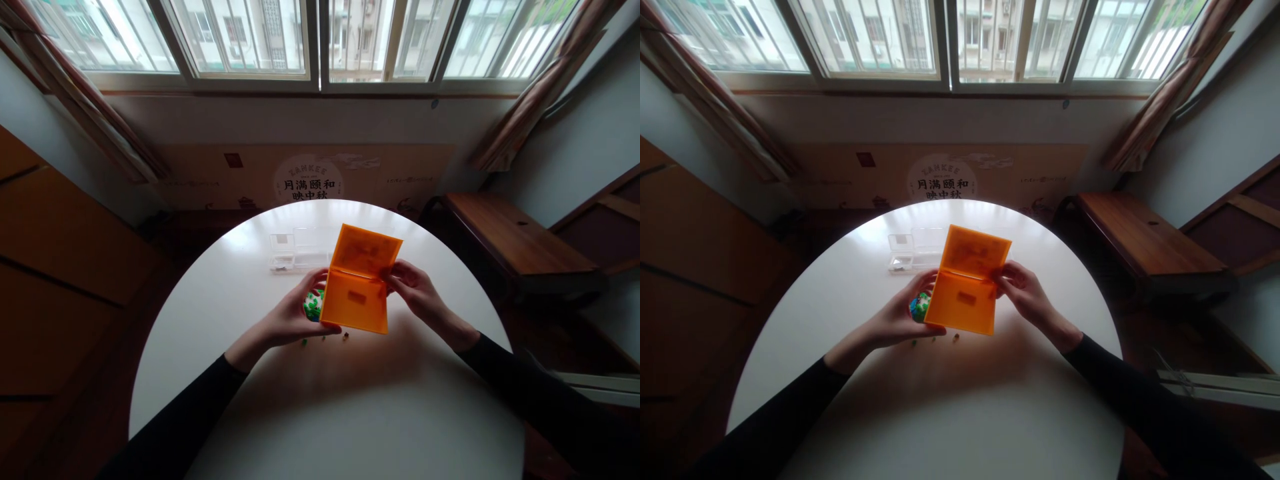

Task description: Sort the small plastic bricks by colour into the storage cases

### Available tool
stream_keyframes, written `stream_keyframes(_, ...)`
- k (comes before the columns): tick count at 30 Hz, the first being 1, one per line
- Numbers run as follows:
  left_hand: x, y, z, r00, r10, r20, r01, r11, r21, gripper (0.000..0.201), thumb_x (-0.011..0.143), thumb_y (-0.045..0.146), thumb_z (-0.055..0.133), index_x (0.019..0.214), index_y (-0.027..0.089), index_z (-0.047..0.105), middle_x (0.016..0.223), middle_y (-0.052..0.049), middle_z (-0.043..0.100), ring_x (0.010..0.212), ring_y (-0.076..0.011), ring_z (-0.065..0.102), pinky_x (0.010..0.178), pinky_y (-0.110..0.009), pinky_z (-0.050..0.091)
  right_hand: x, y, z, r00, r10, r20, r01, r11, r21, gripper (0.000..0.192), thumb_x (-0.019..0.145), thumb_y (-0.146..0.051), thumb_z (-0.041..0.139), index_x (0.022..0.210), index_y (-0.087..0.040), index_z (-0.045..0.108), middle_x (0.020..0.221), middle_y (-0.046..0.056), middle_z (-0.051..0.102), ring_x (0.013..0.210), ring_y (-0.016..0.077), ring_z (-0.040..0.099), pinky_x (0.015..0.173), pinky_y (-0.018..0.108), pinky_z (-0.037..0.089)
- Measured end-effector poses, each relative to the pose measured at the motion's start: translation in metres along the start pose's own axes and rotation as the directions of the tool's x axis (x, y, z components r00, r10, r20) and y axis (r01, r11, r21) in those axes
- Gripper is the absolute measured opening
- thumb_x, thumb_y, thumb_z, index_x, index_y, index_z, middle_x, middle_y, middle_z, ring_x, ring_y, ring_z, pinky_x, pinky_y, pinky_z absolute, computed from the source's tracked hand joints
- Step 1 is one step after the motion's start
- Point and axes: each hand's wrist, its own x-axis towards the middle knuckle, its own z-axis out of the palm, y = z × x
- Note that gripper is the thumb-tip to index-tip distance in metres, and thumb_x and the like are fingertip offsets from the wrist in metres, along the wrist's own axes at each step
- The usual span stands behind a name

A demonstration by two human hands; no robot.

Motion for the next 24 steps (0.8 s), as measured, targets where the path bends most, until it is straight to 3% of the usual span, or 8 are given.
stream_keyframes(3, 0.006, -0.001, 0.002, 1.000, 0.013, 0.009, -0.013, 0.997, 0.070, 0.100, 0.086, 0.043, 0.094, 0.169, 0.030, 0.039, 0.165, -0.018, 0.053, 0.143, -0.0341, 0.061, 0.119, -0.053, 0.053, -0.006, -0.007, -0.025, 0.993, 0.026, -0.113, -0.032, 0.998, -0.058, 0.039, 0.094, -0.056, 0.085, 0.111, -0.021, 0.078, 0.103, 0.009, 0.082, 0.085, 0.0235, 0.080, 0.067, 0.033, 0.066)
stream_keyframes(5, 0.007, -0.004, -0.006, 0.999, 0.009, -0.052, -0.001, 0.989, 0.151, 0.084, 0.094, 0.043, 0.087, 0.165, 0.029, 0.044, 0.164, -0.017, 0.055, 0.141, -0.0324, 0.063, 0.119, -0.053, 0.053, -0.008, -0.011, -0.050, 0.981, 0.015, -0.194, -0.037, 0.993, -0.109, 0.040, 0.093, -0.056, 0.087, 0.112, -0.022, 0.079, 0.103, 0.010, 0.082, 0.086, 0.0248, 0.080, 0.070, 0.036, 0.068)
stream_keyframes(10, 0.000, -0.028, -0.045, 0.940, 0.085, -0.331, 0.085, 0.880, 0.468, 0.045, 0.104, 0.045, 0.072, 0.142, 0.023, 0.064, 0.147, -0.013, 0.068, 0.134, -0.0301, 0.066, 0.119, -0.051, 0.051, -0.001, -0.001, -0.127, 0.893, -0.047, -0.447, -0.061, 0.973, -0.224, 0.044, 0.085, -0.055, 0.091, 0.111, -0.022, 0.080, 0.105, 0.010, 0.082, 0.090, 0.0253, 0.080, 0.075, 0.037, 0.070)
stream_keyframes(14, -0.008, -0.049, -0.072, 0.925, 0.117, -0.363, 0.160, 0.746, 0.647, 0.040, 0.107, 0.048, 0.065, 0.140, 0.024, 0.066, 0.145, -0.011, 0.071, 0.139, -0.0315, 0.064, 0.123, -0.052, 0.048, 0.019, 0.025, -0.170, 0.875, -0.001, -0.485, -0.153, 0.948, -0.278, 0.046, 0.083, -0.053, 0.090, 0.114, -0.020, 0.080, 0.108, 0.011, 0.083, 0.090, 0.0256, 0.081, 0.077, 0.038, 0.071)
stream_keyframes(18, -0.013, -0.057, -0.079, 0.930, 0.099, -0.353, 0.191, 0.692, 0.696, 0.041, 0.109, 0.050, 0.060, 0.141, 0.025, 0.066, 0.146, -0.010, 0.071, 0.139, -0.0316, 0.064, 0.122, -0.051, 0.048, 0.048, 0.049, -0.182, 0.884, 0.002, -0.468, -0.177, 0.927, -0.331, 0.043, 0.084, -0.050, 0.089, 0.111, -0.018, 0.081, 0.105, 0.013, 0.083, 0.093, 0.0269, 0.082, 0.078, 0.038, 0.071)
stream_keyframes(24, -0.016, -0.059, -0.078, 0.948, 0.026, -0.318, 0.223, 0.661, 0.717, 0.043, 0.109, 0.053, 0.058, 0.141, 0.026, 0.067, 0.146, -0.010, 0.072, 0.139, -0.0326, 0.063, 0.121, -0.054, 0.049, 0.084, 0.063, -0.176, 0.917, -0.005, -0.398, -0.156, 0.916, -0.370, 0.036, 0.088, -0.046, 0.085, 0.110, -0.018, 0.080, 0.106, 0.012, 0.083, 0.091, 0.0266, 0.080, 0.081, 0.039, 0.070)
